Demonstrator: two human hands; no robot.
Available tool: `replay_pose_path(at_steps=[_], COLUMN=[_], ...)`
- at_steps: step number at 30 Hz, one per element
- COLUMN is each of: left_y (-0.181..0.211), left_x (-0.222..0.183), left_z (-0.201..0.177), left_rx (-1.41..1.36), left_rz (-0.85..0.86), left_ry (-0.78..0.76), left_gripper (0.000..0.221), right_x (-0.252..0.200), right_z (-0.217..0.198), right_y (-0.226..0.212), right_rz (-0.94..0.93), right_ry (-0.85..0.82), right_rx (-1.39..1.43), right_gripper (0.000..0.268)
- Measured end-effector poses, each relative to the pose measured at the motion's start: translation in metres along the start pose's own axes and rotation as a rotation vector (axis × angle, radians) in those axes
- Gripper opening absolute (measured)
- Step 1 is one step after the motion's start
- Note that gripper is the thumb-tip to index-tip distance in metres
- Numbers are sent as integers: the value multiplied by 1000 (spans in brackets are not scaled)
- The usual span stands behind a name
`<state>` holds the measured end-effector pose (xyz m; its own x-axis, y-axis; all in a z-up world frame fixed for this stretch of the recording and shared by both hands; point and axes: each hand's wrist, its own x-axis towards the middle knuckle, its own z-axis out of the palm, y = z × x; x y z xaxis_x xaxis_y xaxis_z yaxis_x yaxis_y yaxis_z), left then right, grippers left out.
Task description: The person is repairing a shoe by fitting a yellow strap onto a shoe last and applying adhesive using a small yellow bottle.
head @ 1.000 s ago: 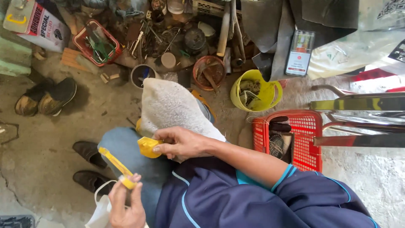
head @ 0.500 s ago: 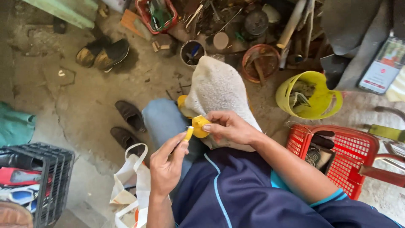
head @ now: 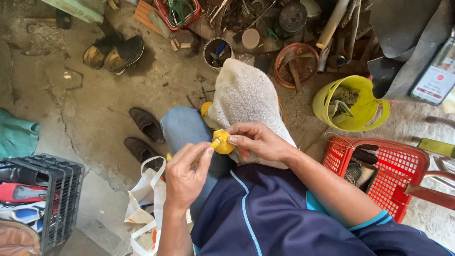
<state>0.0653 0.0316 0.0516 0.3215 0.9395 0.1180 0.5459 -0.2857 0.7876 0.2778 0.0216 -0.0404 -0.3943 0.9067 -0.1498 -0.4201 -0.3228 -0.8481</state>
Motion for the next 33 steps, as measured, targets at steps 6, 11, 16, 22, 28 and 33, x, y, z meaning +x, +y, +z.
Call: replay_pose_path(at_steps=[6,11,16,22,28,33], left_y=[12,2,3,8,8,7], left_x=[1,4,4,7,11,16], left_z=[-2,-2,-1,-2,-4,-11], left_rx=[-69,-106,-81,-83,4,-11], left_rz=[-4,-74,-101,-172,-227,-312], left_ry=[-113,-84,-44,-125,-169,-284], left_gripper=[13,15,10,14,16,14], right_x=[0,0,0,0,1,-1], right_z=[2,0,2,2,8,10], right_y=[-4,1,0,-2,-12,-1], right_rz=[-10,-20,-10,-4,-12,-31], right_ry=[2,1,4,-4,-5,12], right_rx=[-2,1,2,-18,-54,-118], right_gripper=[24,24,23,23,23,28])
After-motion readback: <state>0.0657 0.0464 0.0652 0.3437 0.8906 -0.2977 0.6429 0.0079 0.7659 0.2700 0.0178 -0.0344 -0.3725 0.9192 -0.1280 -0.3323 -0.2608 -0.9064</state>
